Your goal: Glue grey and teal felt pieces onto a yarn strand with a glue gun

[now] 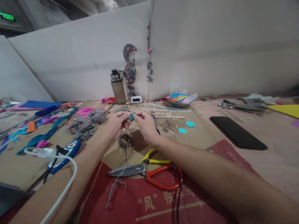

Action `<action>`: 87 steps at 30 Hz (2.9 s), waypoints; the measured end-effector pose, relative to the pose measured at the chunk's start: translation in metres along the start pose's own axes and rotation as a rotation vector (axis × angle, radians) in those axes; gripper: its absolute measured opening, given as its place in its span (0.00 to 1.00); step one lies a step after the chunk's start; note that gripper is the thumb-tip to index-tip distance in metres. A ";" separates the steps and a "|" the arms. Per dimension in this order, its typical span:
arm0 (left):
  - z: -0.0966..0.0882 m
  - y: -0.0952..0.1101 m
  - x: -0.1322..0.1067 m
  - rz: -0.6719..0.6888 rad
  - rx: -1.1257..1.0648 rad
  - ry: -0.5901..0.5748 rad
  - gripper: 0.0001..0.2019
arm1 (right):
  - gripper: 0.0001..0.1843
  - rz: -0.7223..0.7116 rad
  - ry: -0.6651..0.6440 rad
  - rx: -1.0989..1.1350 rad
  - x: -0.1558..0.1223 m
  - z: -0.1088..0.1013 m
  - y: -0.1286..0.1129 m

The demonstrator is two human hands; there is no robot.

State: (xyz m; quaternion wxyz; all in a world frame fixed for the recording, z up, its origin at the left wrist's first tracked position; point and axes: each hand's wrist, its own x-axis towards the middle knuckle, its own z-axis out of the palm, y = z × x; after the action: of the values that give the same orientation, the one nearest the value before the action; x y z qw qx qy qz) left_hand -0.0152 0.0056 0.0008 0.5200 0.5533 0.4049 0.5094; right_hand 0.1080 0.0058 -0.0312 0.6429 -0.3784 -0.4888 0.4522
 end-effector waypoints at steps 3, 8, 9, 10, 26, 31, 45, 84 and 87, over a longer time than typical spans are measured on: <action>-0.001 0.002 0.000 -0.010 0.013 0.007 0.14 | 0.09 -0.009 0.001 -0.030 0.001 0.000 0.002; -0.004 0.000 0.002 0.009 0.111 0.046 0.14 | 0.09 -0.022 -0.019 -0.090 -0.001 -0.001 0.001; -0.005 -0.001 0.003 0.016 0.117 0.059 0.14 | 0.10 -0.025 -0.018 -0.110 -0.002 -0.002 0.000; -0.006 -0.001 0.003 0.023 0.121 0.075 0.14 | 0.10 -0.028 -0.014 -0.134 -0.003 -0.002 -0.001; -0.014 -0.003 0.010 0.081 0.026 0.107 0.15 | 0.05 -0.106 -0.042 -0.233 -0.009 0.001 -0.005; -0.012 -0.001 0.007 0.107 0.081 0.095 0.16 | 0.06 -0.129 -0.065 -0.201 -0.011 0.002 -0.007; -0.012 0.003 0.003 0.175 0.326 0.105 0.12 | 0.08 -0.173 0.000 -0.220 -0.005 -0.002 -0.016; 0.000 0.016 -0.005 0.149 0.626 -0.012 0.09 | 0.09 -0.234 -0.074 -0.253 0.004 -0.009 -0.025; 0.000 0.016 -0.006 0.163 0.647 -0.051 0.08 | 0.08 -0.238 -0.083 -0.244 0.004 -0.009 -0.025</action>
State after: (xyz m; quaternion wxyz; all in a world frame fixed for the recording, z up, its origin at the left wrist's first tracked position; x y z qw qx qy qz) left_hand -0.0178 -0.0026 0.0159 0.2849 0.7328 0.4871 0.3804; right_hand 0.1226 0.0015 -0.0093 0.6204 -0.3742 -0.6075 0.3256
